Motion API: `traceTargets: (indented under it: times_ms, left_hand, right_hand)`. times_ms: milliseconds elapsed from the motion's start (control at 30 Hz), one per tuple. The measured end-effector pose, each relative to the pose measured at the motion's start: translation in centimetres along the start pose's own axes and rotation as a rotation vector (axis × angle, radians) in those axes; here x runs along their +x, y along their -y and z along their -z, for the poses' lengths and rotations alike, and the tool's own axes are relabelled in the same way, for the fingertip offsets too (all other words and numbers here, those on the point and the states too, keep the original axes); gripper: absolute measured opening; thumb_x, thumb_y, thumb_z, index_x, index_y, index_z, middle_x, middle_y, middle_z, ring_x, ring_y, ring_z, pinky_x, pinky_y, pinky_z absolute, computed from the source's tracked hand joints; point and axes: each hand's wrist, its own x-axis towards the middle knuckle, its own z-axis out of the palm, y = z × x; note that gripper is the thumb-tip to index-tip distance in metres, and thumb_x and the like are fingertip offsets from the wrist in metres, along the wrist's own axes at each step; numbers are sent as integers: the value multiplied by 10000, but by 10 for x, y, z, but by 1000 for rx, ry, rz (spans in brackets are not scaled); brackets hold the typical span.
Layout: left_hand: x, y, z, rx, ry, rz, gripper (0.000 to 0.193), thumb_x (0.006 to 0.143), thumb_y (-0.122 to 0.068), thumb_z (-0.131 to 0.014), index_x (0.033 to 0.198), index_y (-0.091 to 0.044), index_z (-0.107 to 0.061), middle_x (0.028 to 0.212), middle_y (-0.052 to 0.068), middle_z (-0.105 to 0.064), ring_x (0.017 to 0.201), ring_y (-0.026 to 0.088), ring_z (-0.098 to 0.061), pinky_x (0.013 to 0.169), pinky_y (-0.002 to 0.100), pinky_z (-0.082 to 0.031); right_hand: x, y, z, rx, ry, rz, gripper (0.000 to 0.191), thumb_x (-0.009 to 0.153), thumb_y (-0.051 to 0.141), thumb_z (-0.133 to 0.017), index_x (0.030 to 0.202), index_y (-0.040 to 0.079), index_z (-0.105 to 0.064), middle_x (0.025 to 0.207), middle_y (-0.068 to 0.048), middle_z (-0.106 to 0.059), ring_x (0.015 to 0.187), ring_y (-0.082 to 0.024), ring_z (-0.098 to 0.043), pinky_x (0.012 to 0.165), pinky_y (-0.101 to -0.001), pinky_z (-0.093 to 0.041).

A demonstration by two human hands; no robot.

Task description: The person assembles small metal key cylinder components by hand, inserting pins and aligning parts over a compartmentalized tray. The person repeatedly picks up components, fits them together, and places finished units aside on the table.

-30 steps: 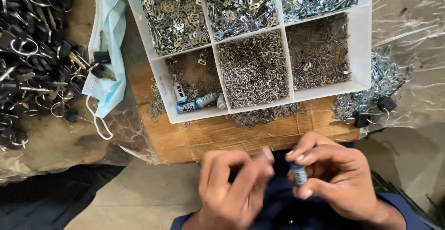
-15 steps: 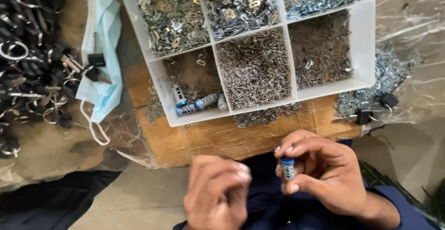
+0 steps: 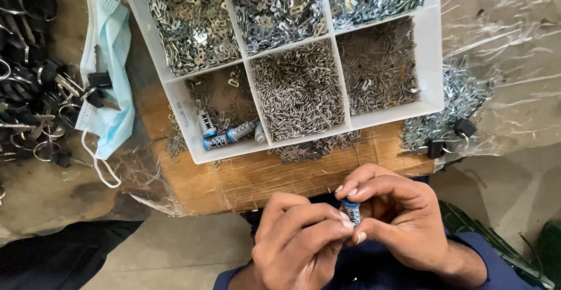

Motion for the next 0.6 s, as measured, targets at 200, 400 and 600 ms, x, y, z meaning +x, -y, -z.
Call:
traceTargets:
  times_ms: [200, 400, 600]
  left_hand:
    - [4, 2, 4, 122, 82, -77, 226, 845, 3, -826, 1031, -67, -719, 1009, 45, -711, 859, 220, -641, 754, 306, -537]
    - [-15, 17, 50, -3, 251, -44, 296, 791, -8, -810, 1062, -105, -740, 1004, 35, -677, 873, 222, -609, 771, 279, -530]
    - [-43, 31, 58, -629, 255, 437, 217, 831, -70, -897, 919, -59, -699, 922, 59, -642, 790, 138, -622, 689, 253, -475]
  right_hand:
    - [-5, 2, 2, 12, -18, -2, 355, 823, -175, -788, 1152, -75, -702, 1214, -237, -644, 979, -233, -737, 785, -329, -673]
    - [5, -4, -26, -122, 21, -11, 339, 790, -86, -879, 1103, -46, -754, 1138, -179, -670, 971, -208, -722, 754, -306, -655]
    - [21, 2, -21, -219, 475, 36, 272, 814, 50, -909, 1065, 5, -815, 1085, -94, -742, 1019, -204, -784, 868, -314, -640]
